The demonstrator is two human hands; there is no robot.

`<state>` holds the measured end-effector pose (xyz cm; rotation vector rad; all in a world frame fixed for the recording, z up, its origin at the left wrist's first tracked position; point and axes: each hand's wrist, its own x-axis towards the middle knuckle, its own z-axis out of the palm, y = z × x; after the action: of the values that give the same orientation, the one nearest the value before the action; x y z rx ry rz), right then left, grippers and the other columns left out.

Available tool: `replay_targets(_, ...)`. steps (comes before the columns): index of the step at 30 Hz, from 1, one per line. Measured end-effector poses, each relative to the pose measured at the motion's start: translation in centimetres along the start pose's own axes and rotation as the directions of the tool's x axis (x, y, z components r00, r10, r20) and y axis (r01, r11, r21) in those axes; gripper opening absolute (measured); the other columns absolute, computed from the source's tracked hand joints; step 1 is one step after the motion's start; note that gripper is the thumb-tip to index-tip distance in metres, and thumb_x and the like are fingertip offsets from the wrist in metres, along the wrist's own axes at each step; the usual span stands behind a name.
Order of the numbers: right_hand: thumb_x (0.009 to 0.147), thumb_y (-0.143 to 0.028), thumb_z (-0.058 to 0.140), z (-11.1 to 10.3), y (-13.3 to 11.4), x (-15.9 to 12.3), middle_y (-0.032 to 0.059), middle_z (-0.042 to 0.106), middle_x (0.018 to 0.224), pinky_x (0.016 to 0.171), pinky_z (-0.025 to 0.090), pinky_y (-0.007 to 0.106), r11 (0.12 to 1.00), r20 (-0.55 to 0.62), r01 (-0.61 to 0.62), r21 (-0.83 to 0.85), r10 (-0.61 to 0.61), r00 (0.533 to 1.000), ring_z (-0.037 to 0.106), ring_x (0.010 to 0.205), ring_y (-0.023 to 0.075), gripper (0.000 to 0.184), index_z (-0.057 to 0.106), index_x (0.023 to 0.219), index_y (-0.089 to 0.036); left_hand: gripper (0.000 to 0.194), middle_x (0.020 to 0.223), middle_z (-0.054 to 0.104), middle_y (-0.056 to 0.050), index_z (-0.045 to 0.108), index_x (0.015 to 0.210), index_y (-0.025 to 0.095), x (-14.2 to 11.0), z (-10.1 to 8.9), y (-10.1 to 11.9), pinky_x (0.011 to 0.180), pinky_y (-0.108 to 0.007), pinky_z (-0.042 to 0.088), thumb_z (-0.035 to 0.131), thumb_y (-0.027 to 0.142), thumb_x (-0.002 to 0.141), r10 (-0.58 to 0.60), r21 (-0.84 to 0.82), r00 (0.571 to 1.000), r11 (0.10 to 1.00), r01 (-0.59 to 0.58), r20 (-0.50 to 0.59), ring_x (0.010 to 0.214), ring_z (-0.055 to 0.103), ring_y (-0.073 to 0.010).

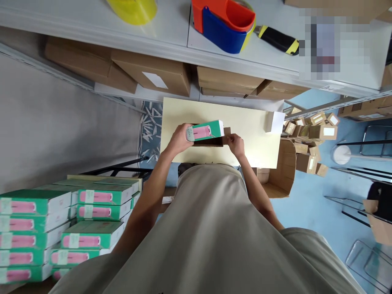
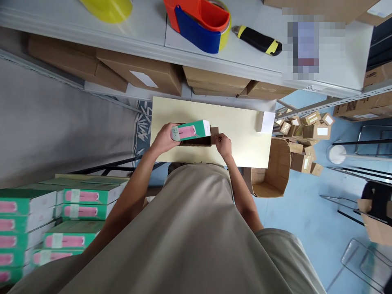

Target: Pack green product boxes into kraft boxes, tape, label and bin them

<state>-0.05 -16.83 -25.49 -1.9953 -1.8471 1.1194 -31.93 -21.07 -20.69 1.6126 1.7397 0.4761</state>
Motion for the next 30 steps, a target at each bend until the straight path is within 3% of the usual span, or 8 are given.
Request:
replay_targets(8, 0.105, -0.032, 0.057, -0.1, -0.2, 0.6, 0.0151, 0.087, 0.112, 0.091, 0.063, 0.040, 1.000, 0.032, -0.002, 0.003, 0.002, 0.999, 0.083, 0.100, 0.0309, 0.020, 0.074, 0.104, -0.023, 0.065, 0.139, 0.071, -0.018, 0.064, 0.140, 0.017, 1.4, 0.8, 1.0, 0.114, -0.050, 0.055, 0.072, 0.005, 0.076, 0.136, 0.116, 0.977, 0.981, -0.155, 0.162, 0.136, 0.063, -0.0407)
replay_targets(15, 0.107, -0.032, 0.055, -0.1, 0.2, 1.0, 0.0138, 0.086, 0.105, 0.084, 0.064, 0.038, 0.997, 0.061, -0.008, 0.078, 0.003, 0.998, 0.085, 0.094, 0.0290, 0.020, 0.072, 0.105, -0.022, 0.067, 0.149, 0.069, -0.018, 0.062, 0.146, 0.017, 1.6, 1.6, 1.3, 0.124, -0.055, 0.049, 0.070, 0.006, 0.080, 0.186, 0.099, 0.974, 0.975, -0.199, 0.126, 0.145, 0.058, -0.0417)
replay_targets(25, 0.106, -0.031, 0.056, -0.7, 1.0, 1.6, 0.0118, 0.085, 0.096, 0.089, 0.064, 0.039, 1.000, 0.114, 0.026, 0.008, -0.027, 0.993, 0.083, 0.095, 0.0294, 0.021, 0.073, 0.096, -0.023, 0.074, 0.150, 0.068, -0.018, 0.061, 0.147, 0.020, 1.8, 3.0, 0.8, 0.127, -0.057, 0.046, 0.074, 0.007, 0.076, 0.117, 0.129, 0.984, 0.983, -0.134, 0.132, 0.146, 0.060, -0.0412)
replay_targets(28, 0.104, -0.026, 0.057, -0.6, 0.6, 0.7, 0.0156, 0.085, 0.115, 0.098, 0.065, 0.046, 0.997, 0.053, 0.067, -0.023, -0.066, 0.996, 0.081, 0.106, 0.0315, 0.023, 0.077, 0.113, -0.021, 0.081, 0.154, 0.065, -0.020, 0.060, 0.153, 0.020, 1.2, 3.2, 0.7, 0.129, -0.061, 0.044, 0.076, 0.008, 0.075, 0.115, 0.201, 0.985, 0.969, -0.140, 0.131, 0.149, 0.055, -0.0449)
replay_targets(30, 0.099, -0.018, 0.056, -0.8, 0.0, -0.1, 0.0195, 0.077, 0.142, 0.113, 0.062, 0.054, 0.979, -0.042, 0.190, -0.068, -0.193, 0.980, 0.075, 0.128, 0.0348, 0.041, 0.073, 0.137, -0.020, 0.082, 0.154, 0.064, -0.020, 0.060, 0.156, 0.019, 0.9, 3.2, 0.6, 0.128, -0.062, 0.044, 0.076, 0.008, 0.076, 0.102, 0.242, 0.989, 0.962, -0.127, 0.111, 0.149, 0.054, -0.0465)
